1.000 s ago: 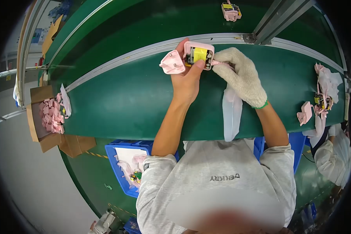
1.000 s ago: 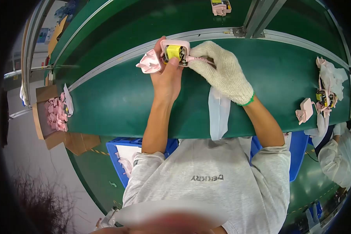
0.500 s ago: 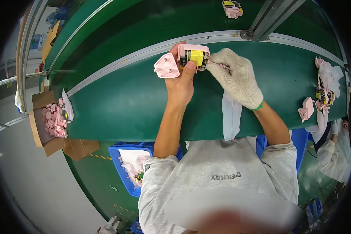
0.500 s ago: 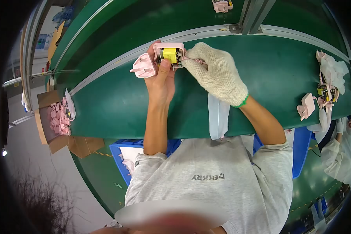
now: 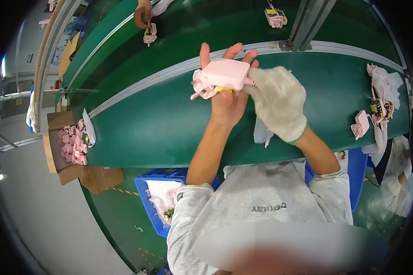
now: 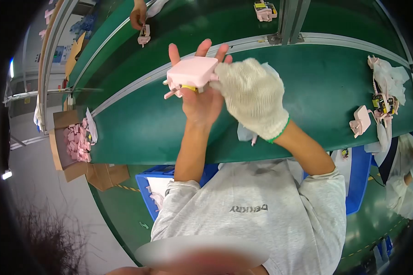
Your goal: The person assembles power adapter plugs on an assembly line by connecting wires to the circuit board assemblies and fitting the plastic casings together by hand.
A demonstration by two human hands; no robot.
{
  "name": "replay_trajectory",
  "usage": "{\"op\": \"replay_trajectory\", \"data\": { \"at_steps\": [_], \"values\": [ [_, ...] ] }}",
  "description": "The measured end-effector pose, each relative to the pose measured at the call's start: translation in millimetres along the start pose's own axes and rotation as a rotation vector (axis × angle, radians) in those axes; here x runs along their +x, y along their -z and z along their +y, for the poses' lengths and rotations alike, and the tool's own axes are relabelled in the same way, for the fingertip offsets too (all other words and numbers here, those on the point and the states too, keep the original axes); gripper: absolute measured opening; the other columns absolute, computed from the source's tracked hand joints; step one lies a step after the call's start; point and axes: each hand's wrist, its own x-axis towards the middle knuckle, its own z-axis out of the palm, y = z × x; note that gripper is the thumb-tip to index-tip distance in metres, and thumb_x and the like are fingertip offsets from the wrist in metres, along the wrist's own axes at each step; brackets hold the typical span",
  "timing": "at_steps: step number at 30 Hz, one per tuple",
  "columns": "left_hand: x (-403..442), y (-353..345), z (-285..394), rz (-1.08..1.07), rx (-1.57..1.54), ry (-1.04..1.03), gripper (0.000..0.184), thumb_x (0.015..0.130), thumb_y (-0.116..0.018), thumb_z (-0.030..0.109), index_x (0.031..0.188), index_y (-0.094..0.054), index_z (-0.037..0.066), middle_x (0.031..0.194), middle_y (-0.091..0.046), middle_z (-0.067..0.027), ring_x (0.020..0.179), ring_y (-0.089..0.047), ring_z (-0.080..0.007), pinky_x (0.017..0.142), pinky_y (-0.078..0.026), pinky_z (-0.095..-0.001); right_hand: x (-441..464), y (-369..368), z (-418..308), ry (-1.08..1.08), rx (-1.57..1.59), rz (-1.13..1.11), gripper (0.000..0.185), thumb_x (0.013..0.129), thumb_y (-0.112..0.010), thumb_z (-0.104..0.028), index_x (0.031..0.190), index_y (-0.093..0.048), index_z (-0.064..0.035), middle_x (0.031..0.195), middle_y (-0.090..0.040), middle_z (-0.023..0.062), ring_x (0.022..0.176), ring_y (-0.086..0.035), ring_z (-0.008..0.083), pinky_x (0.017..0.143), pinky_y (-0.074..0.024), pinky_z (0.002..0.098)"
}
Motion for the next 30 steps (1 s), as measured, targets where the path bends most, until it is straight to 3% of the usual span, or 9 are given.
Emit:
{"op": "replay_trajectory", "data": {
  "at_steps": [5, 8, 12, 17, 20, 21, 24, 27, 30],
  "values": [
    [6.2, 5.8, 6.7, -0.020, 0.020, 0.070, 0.057, 0.079, -0.078, 0.046, 0.123, -0.049, 0.022, 0.122, -0.053, -0.0162, 0.124, -0.055, -0.0399, 0.106, -0.043, -0.0551, -5.0, 2.6, -2.8, -0.110, 0.281, -0.077, 0.015, 0.094, -0.061, -0.019, 0.098, -0.063, -0.0038, 0.076, -0.058, 0.0063, 0.066, -0.055, 0.0231, 0.061, -0.0442, 0.0323],
    [12.0, 3.6, 7.7, -0.096, -0.037, 0.078, 0.052, 0.079, -0.077, 0.043, 0.116, -0.048, 0.020, 0.118, -0.053, -0.0155, 0.118, -0.057, -0.0390, 0.104, -0.045, -0.0550, 0.6, 20.5, -2.1, -0.563, 1.103, -0.488, 0.023, 0.100, -0.055, -0.026, 0.100, -0.061, -0.0033, 0.075, -0.053, -0.0003, 0.064, -0.048, 0.0133, 0.058, -0.0403, 0.0278],
    [14.7, 3.5, 10.4, -0.222, -0.166, 0.061, 0.046, 0.080, -0.076, 0.031, 0.111, -0.045, 0.019, 0.107, -0.053, -0.0127, 0.103, -0.061, -0.0342, 0.099, -0.049, -0.0528, 1.8, 26.1, -3.1, -0.887, 1.453, -0.679, 0.023, 0.101, -0.052, -0.024, 0.099, -0.061, -0.0026, 0.072, -0.051, 0.0049, 0.061, -0.045, 0.0194, 0.056, -0.0400, 0.0314],
    [18.2, 3.4, 17.1, -0.323, -0.102, -0.001, 0.042, 0.080, -0.075, 0.027, 0.108, -0.045, 0.021, 0.095, -0.049, -0.0086, 0.086, -0.058, -0.0265, 0.093, -0.052, -0.0516, -1.1, 18.2, -5.0, -0.732, 1.403, -0.591, 0.024, 0.100, -0.054, -0.025, 0.093, -0.058, -0.0023, 0.070, -0.048, 0.0011, 0.061, -0.041, 0.0131, 0.055, -0.0371, 0.0280],
    [17.1, 0.8, 19.5, -0.312, -0.057, -0.018, 0.040, 0.079, -0.075, 0.030, 0.107, -0.046, 0.022, 0.093, -0.047, -0.0071, 0.083, -0.055, -0.0244, 0.092, -0.052, -0.0500, 2.6, 19.5, -5.3, -0.159, 0.957, -0.374, 0.028, 0.100, -0.054, -0.027, 0.086, -0.056, -0.0028, 0.071, -0.046, -0.0023, 0.061, -0.039, 0.0083, 0.054, -0.0341, 0.0247],
    [17.5, -0.1, 19.8, -0.303, -0.021, -0.024, 0.040, 0.079, -0.075, 0.033, 0.106, -0.047, 0.023, 0.093, -0.047, -0.0065, 0.083, -0.054, -0.0239, 0.092, -0.051, -0.0489, 3.4, 22.2, -6.1, -0.153, 0.955, -0.377, 0.028, 0.100, -0.054, -0.027, 0.086, -0.056, -0.0028, 0.071, -0.046, -0.0023, 0.061, -0.039, 0.0083, 0.054, -0.0341, 0.0247],
    [16.5, 0.1, 16.5, -0.270, -0.008, -0.014, 0.042, 0.079, -0.075, 0.034, 0.109, -0.049, 0.023, 0.095, -0.048, -0.0067, 0.086, -0.054, -0.0242, 0.093, -0.051, -0.0475, 7.5, 32.9, -8.8, -0.808, 1.429, -0.571, 0.028, 0.100, -0.054, -0.026, 0.084, -0.055, -0.0027, 0.071, -0.049, -0.0016, 0.061, -0.042, 0.0097, 0.054, -0.0367, 0.0271],
    [12.6, 5.2, 13.6, -0.215, -0.054, 0.016, 0.048, 0.079, -0.077, 0.030, 0.117, -0.050, 0.021, 0.100, -0.051, -0.0083, 0.091, -0.057, -0.0256, 0.095, -0.050, -0.0470, 5.4, 20.1, 9.7, -0.764, 1.266, -0.601, 0.027, 0.099, -0.053, -0.025, 0.087, -0.055, -0.0017, 0.073, -0.052, 0.0002, 0.061, -0.045, 0.0101, 0.056, -0.0398, 0.0275],
    [10.1, 8.6, 15.8, -0.054, 0.319, 0.133, 0.065, 0.080, -0.079, 0.013, 0.135, -0.044, 0.016, 0.103, -0.055, -0.0086, 0.092, -0.062, -0.0273, 0.092, -0.053, -0.0453, 2.8, 10.0, 22.5, -0.772, 1.172, -0.588, 0.020, 0.097, -0.055, -0.020, 0.093, -0.055, -0.0001, 0.077, -0.056, 0.0024, 0.064, -0.050, 0.0119, 0.060, -0.0435, 0.0287]
  ]
}}
